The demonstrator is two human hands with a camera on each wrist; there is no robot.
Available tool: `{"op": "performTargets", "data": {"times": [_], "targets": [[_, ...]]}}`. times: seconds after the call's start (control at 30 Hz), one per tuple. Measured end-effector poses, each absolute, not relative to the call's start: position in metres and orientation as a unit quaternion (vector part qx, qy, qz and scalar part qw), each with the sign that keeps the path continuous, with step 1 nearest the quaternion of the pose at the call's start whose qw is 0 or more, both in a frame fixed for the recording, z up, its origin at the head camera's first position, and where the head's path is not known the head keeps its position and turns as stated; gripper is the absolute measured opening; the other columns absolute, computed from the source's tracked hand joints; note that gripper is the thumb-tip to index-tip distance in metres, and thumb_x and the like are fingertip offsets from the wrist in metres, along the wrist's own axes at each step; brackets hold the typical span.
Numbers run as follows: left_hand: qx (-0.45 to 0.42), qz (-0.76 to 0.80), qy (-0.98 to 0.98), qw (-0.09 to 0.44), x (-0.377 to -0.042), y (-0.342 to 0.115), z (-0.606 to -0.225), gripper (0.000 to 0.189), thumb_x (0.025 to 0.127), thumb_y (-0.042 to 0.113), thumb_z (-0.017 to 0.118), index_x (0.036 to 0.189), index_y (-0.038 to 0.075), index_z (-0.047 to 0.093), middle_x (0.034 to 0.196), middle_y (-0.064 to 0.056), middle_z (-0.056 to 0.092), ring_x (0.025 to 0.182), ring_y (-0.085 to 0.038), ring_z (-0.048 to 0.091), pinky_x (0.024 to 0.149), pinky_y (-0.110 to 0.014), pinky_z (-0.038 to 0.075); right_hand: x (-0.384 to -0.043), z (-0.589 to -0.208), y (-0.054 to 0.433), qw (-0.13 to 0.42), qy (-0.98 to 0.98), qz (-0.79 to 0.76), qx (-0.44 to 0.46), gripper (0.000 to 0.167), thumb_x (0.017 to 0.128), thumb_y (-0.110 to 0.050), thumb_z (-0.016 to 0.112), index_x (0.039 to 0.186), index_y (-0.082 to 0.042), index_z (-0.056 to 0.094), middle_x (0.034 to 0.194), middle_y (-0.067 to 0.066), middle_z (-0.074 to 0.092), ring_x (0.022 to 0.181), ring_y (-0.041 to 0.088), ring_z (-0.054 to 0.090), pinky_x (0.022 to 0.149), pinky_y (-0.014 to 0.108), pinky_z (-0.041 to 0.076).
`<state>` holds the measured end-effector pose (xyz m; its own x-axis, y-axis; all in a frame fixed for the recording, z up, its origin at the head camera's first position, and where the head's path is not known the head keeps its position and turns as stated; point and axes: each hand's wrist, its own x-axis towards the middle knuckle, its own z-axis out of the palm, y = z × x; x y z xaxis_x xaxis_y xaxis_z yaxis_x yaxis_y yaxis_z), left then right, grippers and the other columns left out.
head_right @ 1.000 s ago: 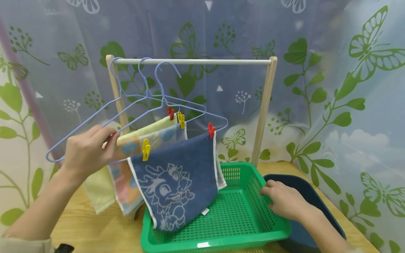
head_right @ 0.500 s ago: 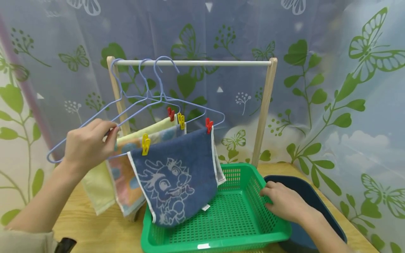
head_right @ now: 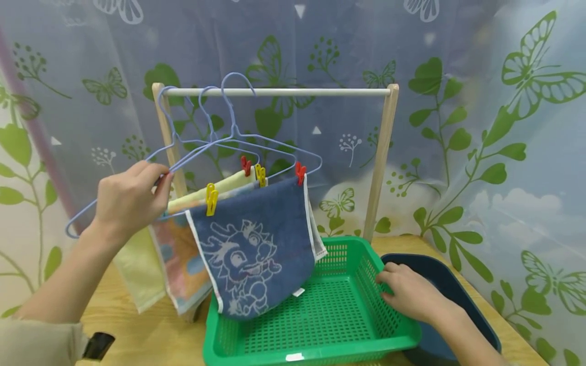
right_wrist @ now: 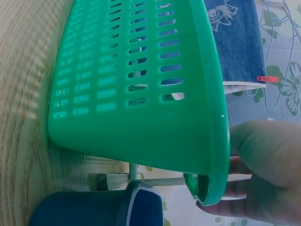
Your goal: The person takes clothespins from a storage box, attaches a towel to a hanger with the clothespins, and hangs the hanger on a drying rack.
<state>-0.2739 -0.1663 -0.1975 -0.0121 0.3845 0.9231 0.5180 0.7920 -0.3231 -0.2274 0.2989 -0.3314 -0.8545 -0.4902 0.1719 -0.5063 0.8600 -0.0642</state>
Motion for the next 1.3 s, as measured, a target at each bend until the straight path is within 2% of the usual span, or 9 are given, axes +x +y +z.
{"op": "performTargets", "data": {"times": [0.6,0.83,0.93,1.07,1.3], "targets": [[-0.270,-0.054,-0.747,0.606,-0.280,-0.151,-0.189,0.012,0.080,0.002,0.057,0.069,-0.004,0.059,0.060,-0.014,0.054,0.034,-0.024,0.040,0.029,-0.037,0.031,-0.227,-0.332,0.300,0.093,-0.957,0.055,0.269,0.020,0.077,-0.012,0.072,0.096,-0.011,0.066,0.090,-0.006,0.053,0.081,0.018,0.055,0.063,0.029,0.047],[-0.263,-0.042,-0.752,0.604,-0.285,-0.147,-0.194,0.013,0.080,0.004,0.057,0.070,-0.003,0.061,0.061,-0.014,0.057,0.034,-0.026,0.043,0.028,-0.037,0.032,-0.226,-0.332,0.301,0.099,-0.958,0.049,0.264,0.016,0.079,-0.014,0.071,0.095,-0.014,0.068,0.091,-0.007,0.054,0.073,0.009,0.055,0.059,0.025,0.045],[-0.261,-0.033,-0.746,0.612,-0.286,-0.145,-0.196,0.016,0.080,0.005,0.055,0.066,-0.002,0.058,0.059,-0.013,0.054,0.032,-0.024,0.039,0.028,-0.038,0.031,-0.226,-0.332,0.301,0.096,-0.959,0.054,0.260,0.015,0.080,-0.014,0.070,0.094,-0.014,0.068,0.091,-0.007,0.054,0.072,0.008,0.055,0.057,0.024,0.045],[-0.263,-0.018,-0.733,0.627,-0.288,-0.142,-0.199,0.024,0.080,0.005,0.051,0.057,0.002,0.047,0.054,-0.011,0.047,0.032,-0.021,0.032,0.026,-0.035,0.027,-0.225,-0.331,0.301,0.095,-0.961,0.054,0.254,0.014,0.080,-0.014,0.070,0.094,-0.014,0.068,0.091,-0.008,0.055,0.073,0.008,0.056,0.058,0.024,0.046],[-0.267,-0.002,-0.719,0.642,-0.290,-0.139,-0.205,0.029,0.080,0.002,0.045,0.052,0.007,0.037,0.050,-0.009,0.042,0.033,-0.021,0.031,0.027,-0.031,0.018,-0.225,-0.331,0.301,0.091,-0.963,0.054,0.248,0.013,0.080,-0.014,0.070,0.094,-0.015,0.068,0.091,-0.008,0.055,0.073,0.008,0.057,0.058,0.024,0.046]]}}
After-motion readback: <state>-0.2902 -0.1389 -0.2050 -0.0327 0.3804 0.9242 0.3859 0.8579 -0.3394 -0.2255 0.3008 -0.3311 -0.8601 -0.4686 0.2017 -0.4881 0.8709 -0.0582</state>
